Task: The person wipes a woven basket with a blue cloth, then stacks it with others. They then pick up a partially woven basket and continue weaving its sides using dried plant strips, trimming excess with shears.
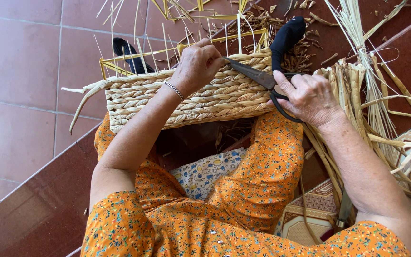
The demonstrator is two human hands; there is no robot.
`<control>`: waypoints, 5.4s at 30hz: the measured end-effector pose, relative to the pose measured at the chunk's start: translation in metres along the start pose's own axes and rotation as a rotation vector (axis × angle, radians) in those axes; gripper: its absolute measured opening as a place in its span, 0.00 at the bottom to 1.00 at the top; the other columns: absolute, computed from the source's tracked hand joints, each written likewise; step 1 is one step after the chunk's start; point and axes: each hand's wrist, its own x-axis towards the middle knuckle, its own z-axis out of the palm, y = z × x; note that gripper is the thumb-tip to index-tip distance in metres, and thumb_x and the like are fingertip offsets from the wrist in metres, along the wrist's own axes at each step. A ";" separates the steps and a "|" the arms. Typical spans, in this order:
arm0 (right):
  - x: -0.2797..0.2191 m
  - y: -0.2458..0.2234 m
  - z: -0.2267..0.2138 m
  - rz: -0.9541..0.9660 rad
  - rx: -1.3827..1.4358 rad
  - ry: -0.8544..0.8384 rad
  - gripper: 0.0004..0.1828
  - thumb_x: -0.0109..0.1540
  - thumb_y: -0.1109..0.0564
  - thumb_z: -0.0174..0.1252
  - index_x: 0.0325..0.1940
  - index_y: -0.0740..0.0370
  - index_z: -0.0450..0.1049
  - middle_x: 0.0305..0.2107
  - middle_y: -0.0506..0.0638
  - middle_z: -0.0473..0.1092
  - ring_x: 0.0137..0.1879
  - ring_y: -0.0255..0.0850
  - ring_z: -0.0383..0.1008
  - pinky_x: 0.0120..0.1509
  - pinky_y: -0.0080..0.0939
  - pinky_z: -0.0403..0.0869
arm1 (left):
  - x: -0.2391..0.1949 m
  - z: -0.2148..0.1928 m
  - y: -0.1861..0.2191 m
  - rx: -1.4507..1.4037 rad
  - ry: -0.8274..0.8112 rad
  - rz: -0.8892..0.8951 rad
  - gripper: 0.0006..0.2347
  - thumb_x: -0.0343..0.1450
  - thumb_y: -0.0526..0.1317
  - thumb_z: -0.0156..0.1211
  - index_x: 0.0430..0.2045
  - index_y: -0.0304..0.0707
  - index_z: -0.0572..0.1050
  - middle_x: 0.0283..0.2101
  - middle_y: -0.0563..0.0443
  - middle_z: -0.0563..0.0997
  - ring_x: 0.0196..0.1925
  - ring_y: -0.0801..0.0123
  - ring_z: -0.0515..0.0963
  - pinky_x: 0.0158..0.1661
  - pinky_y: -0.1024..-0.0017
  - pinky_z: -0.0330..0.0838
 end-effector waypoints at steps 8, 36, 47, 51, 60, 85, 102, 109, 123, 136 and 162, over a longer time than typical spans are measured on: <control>-0.034 0.002 0.003 0.208 0.333 0.177 0.38 0.66 0.32 0.62 0.67 0.64 0.74 0.26 0.48 0.73 0.30 0.38 0.76 0.37 0.40 0.77 | -0.005 -0.024 -0.015 -0.275 -0.019 -0.294 0.03 0.69 0.27 0.59 0.30 0.33 0.77 0.33 0.49 0.83 0.32 0.75 0.79 0.35 0.76 0.80; -0.084 0.001 -0.006 0.220 0.319 0.184 0.39 0.54 0.31 0.69 0.62 0.55 0.76 0.30 0.50 0.70 0.37 0.45 0.73 0.46 0.48 0.71 | 0.076 0.072 0.056 0.490 -0.754 0.255 0.03 0.71 0.29 0.62 0.28 0.32 0.82 0.36 0.48 0.79 0.33 0.71 0.77 0.33 0.73 0.77; -0.056 0.008 0.013 0.082 0.127 0.130 0.40 0.58 0.32 0.67 0.64 0.62 0.73 0.23 0.48 0.66 0.28 0.42 0.71 0.36 0.45 0.72 | 0.093 0.083 0.063 0.644 -0.887 0.264 0.04 0.74 0.34 0.61 0.32 0.32 0.81 0.34 0.46 0.78 0.30 0.70 0.76 0.31 0.72 0.75; -0.069 0.006 0.019 0.070 0.117 0.140 0.39 0.59 0.33 0.66 0.64 0.62 0.74 0.23 0.49 0.68 0.27 0.43 0.72 0.35 0.45 0.73 | 0.098 0.074 0.065 0.433 -0.836 0.071 0.06 0.73 0.31 0.57 0.25 0.35 0.79 0.31 0.48 0.79 0.30 0.69 0.76 0.28 0.70 0.76; -0.153 -0.015 -0.013 0.619 0.894 0.003 0.42 0.61 0.34 0.59 0.70 0.65 0.67 0.31 0.51 0.74 0.34 0.37 0.77 0.38 0.39 0.79 | 0.093 0.063 0.054 -0.044 -0.521 0.124 0.05 0.71 0.29 0.53 0.29 0.35 0.77 0.30 0.48 0.82 0.32 0.66 0.82 0.37 0.69 0.78; -0.115 -0.031 -0.019 0.926 1.372 -0.501 0.27 0.65 0.34 0.50 0.36 0.59 0.77 0.15 0.41 0.63 0.20 0.30 0.60 0.24 0.34 0.62 | 0.122 0.160 0.112 0.544 -1.134 0.201 0.13 0.68 0.35 0.66 0.43 0.24 0.78 0.48 0.36 0.78 0.51 0.53 0.78 0.53 0.64 0.72; -0.083 -0.048 -0.048 0.755 1.145 -0.338 0.32 0.67 0.32 0.45 0.26 0.60 0.73 0.10 0.44 0.64 0.18 0.32 0.65 0.23 0.37 0.68 | 0.129 0.162 0.109 0.594 -1.084 0.236 0.09 0.69 0.30 0.60 0.42 0.23 0.77 0.42 0.36 0.79 0.47 0.54 0.80 0.52 0.64 0.73; -0.081 -0.056 -0.053 0.875 1.152 -0.409 0.35 0.67 0.30 0.43 0.25 0.61 0.74 0.12 0.44 0.66 0.20 0.33 0.68 0.26 0.38 0.70 | 0.117 0.154 0.103 0.478 -1.042 0.166 0.07 0.72 0.27 0.56 0.38 0.24 0.80 0.40 0.38 0.82 0.43 0.61 0.84 0.45 0.70 0.79; -0.058 -0.056 -0.050 1.133 1.310 -0.579 0.38 0.60 0.23 0.44 0.54 0.55 0.72 0.17 0.45 0.60 0.19 0.34 0.56 0.21 0.38 0.55 | 0.105 0.225 0.085 0.147 -0.571 0.208 0.09 0.62 0.41 0.72 0.30 0.41 0.83 0.34 0.44 0.84 0.41 0.56 0.85 0.42 0.64 0.77; -0.086 -0.076 -0.067 1.123 1.418 -0.152 0.31 0.72 0.37 0.49 0.63 0.68 0.67 0.20 0.43 0.59 0.20 0.29 0.53 0.22 0.30 0.52 | 0.010 0.152 0.130 -0.787 -0.109 0.203 0.05 0.70 0.39 0.63 0.26 0.39 0.77 0.25 0.52 0.82 0.27 0.71 0.83 0.33 0.68 0.78; 0.064 -0.199 -0.013 0.424 0.345 0.201 0.32 0.58 0.54 0.79 0.63 0.62 0.75 0.32 0.51 0.75 0.35 0.43 0.76 0.41 0.47 0.75 | -0.146 -0.129 -0.160 0.187 0.268 -0.456 0.10 0.73 0.44 0.61 0.26 0.40 0.83 0.27 0.45 0.83 0.29 0.59 0.83 0.36 0.58 0.75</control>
